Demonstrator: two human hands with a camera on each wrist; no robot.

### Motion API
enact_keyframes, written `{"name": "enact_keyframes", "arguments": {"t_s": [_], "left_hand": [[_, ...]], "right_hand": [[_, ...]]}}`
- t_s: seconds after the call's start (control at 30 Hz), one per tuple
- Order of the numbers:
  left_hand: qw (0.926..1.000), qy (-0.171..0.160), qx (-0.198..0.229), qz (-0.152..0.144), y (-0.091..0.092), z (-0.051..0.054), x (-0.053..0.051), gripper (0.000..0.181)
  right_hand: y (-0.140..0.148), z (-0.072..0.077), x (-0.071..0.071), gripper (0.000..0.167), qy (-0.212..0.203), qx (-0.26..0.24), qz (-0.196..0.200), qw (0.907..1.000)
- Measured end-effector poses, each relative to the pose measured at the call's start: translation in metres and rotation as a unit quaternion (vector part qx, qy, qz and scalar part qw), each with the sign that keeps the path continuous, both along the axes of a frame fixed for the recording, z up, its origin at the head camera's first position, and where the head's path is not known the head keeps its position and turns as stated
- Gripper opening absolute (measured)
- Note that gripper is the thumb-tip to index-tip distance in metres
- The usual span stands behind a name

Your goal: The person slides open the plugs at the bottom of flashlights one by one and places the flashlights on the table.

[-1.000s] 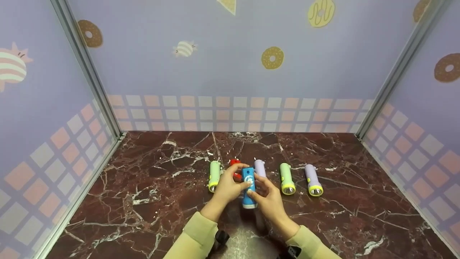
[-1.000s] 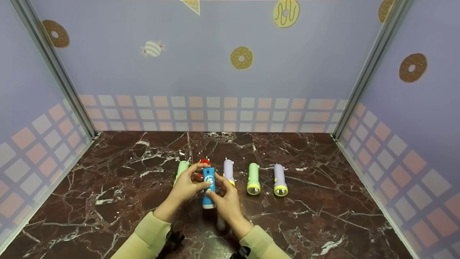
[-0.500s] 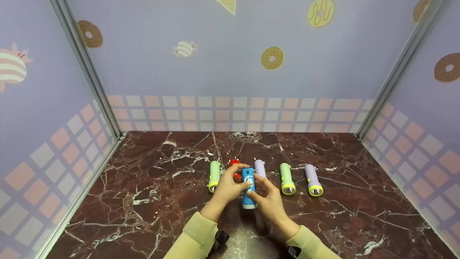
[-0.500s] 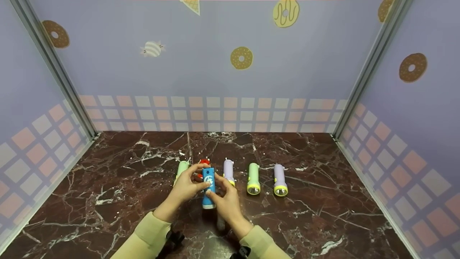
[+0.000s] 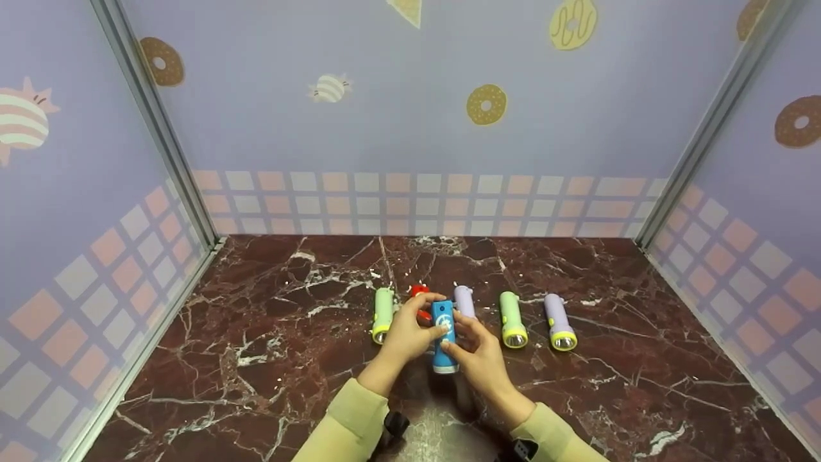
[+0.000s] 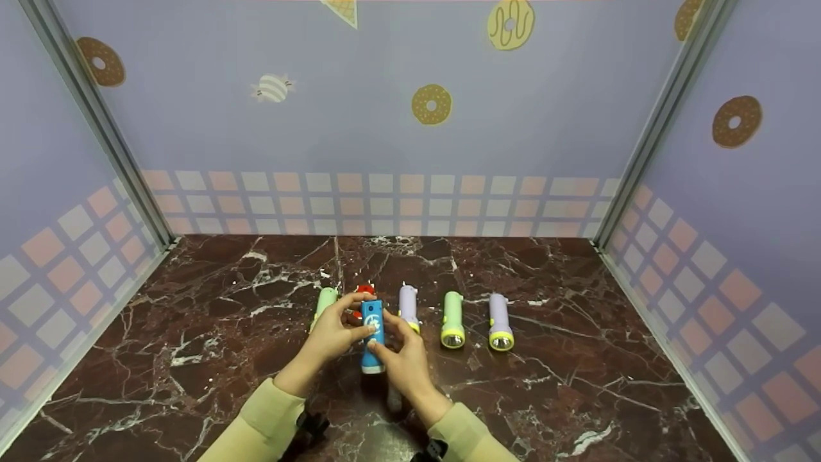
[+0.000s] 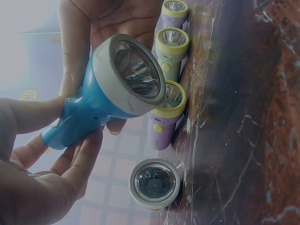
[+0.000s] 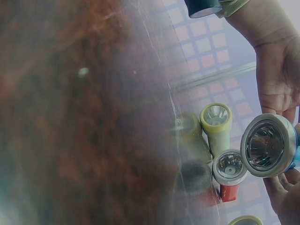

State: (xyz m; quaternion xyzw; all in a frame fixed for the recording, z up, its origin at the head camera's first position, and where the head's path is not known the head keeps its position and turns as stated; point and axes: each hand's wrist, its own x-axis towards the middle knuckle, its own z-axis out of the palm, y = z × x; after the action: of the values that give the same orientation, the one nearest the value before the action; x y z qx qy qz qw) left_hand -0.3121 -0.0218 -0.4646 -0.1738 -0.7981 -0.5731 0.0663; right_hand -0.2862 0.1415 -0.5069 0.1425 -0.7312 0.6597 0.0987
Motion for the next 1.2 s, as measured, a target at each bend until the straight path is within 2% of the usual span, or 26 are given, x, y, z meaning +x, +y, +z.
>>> {"name": "enact_keyframes", "arguments": {"t_s": [0.73,1.2], "left_hand": [[0.9999,0.011,-0.002,-0.009,-0.0012,-0.0004,-0.0004,0.05],[0.9999,-0.005,-0.005,-0.007,0.0,0.0009,0.0009,0.05]], "right_hand": [[0.0009,-0.0003,0.0007,0.054,0.009,0.015,0.001,0.9998],[0.0004,0.0004,0.0014,0.054,-0.001,0.004,0.007,1.0]]}}
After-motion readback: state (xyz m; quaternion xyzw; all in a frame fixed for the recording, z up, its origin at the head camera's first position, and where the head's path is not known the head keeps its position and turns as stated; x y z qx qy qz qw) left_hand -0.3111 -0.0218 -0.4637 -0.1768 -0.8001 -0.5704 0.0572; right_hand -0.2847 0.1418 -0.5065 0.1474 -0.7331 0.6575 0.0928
